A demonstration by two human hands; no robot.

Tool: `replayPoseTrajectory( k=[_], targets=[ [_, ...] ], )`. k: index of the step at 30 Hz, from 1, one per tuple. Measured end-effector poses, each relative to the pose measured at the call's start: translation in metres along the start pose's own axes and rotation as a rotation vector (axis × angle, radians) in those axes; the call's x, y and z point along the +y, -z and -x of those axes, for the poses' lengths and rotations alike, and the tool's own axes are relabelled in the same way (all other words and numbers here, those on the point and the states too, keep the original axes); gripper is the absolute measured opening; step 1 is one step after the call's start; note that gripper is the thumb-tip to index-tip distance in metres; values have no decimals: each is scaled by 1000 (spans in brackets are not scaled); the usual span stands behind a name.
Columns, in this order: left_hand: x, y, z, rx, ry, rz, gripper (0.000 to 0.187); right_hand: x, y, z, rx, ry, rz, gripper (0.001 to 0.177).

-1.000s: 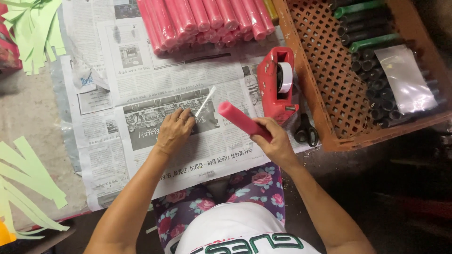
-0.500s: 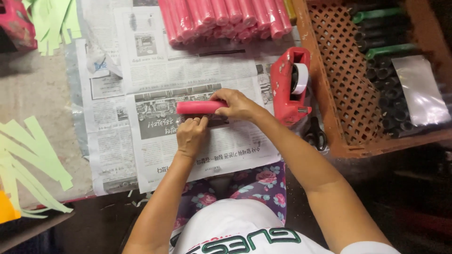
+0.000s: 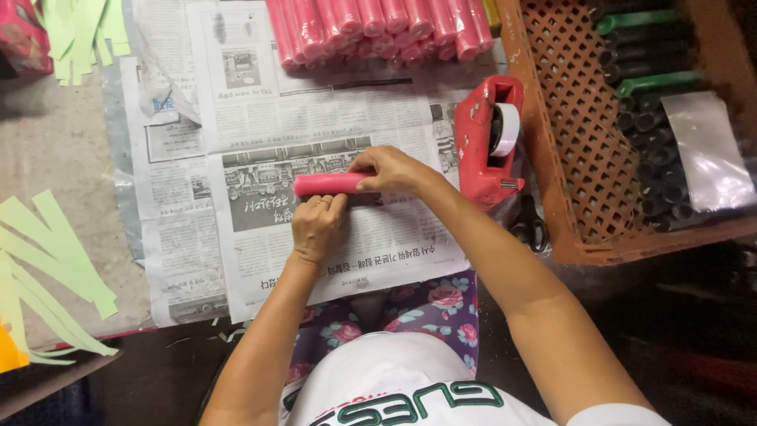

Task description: Wrapping individual candles in paper and securing them with tape from a dispenser.

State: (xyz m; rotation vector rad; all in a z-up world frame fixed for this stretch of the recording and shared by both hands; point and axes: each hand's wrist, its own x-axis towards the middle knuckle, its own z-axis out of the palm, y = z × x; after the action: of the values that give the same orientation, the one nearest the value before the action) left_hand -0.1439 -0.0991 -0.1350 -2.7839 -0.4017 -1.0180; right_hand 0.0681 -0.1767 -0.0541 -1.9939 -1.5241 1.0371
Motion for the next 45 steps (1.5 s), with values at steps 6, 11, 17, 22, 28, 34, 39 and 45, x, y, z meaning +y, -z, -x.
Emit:
replayPoseTrajectory(
  k=[6,11,17,22,28,34,39,45],
  targets=[
    [-6,-8,-1,-3,-28,49,10,3,8,-11,-90,-7,-4,40],
    [-2,-4,2,-9,-19,37,15,9,9,-20,-117,-33,7,39],
    [1,-2,7,-25,20,62,12,-5,16,-19,-160,1,89,47],
    [0,-9,12,-34,28,64,8,-22,17,-10,-145,-19,164,50],
    [-1,-3,3,-36,51,101,10,-25,18,-7,-160,-96,113,49],
    [-3,-6,-1,-28,21,94,12,-17,16,-9,-159,-111,99,49],
    [-4,27,-39,54,10,115,16,-29,20,-6,-172,-121,146,47],
    [-14,3,-37,6,13,177,15,-44,31,14,-79,-66,76,41]
  ],
)
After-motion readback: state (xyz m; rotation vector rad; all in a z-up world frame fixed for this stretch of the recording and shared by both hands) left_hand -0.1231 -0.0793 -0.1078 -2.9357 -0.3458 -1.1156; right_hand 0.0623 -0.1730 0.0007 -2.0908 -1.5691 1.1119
